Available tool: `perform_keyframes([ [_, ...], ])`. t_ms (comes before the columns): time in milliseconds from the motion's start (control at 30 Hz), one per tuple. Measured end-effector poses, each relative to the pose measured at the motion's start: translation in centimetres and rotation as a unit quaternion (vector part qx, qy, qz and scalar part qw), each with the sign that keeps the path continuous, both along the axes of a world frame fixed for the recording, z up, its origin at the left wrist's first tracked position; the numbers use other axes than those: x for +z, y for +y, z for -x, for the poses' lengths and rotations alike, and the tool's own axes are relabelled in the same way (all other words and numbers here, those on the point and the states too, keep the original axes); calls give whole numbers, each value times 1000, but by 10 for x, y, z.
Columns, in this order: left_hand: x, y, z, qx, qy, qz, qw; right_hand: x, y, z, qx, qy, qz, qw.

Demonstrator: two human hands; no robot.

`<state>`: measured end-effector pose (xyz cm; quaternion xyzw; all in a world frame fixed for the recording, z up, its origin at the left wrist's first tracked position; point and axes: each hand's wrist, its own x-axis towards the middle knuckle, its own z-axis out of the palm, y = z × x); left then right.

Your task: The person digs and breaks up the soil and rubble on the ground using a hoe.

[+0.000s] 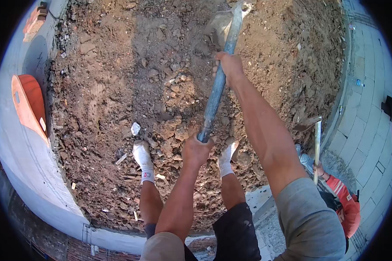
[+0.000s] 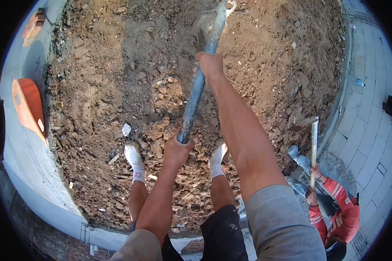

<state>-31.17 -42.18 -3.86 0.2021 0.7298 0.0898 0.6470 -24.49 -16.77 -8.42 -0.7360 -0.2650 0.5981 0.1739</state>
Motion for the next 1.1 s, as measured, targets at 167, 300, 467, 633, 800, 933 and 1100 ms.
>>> perform_keyframes([
  [167,33,-37,15,-23,56,-2,998,1,-55,-2,-48,-5,48,998],
  [300,48,-30,9,-60,36,49,996,-1,-59,-12,-43,7,47,998],
  [467,82,-110,-37,30,2,108,994,30,-134,-26,0,-21,121,992],
  [633,137,-274,-62,32,-14,256,966,42,-312,-43,34,-54,190,980],
  [800,167,-240,-64,35,-43,171,984,116,-265,-41,-29,-21,106,994],
  [933,64,-113,-47,69,-33,-19,997,120,-112,-14,-32,15,-39,999],
  [1100,18,-1,26,107,1,-80,991,40,5,41,-4,37,-110,993],
])
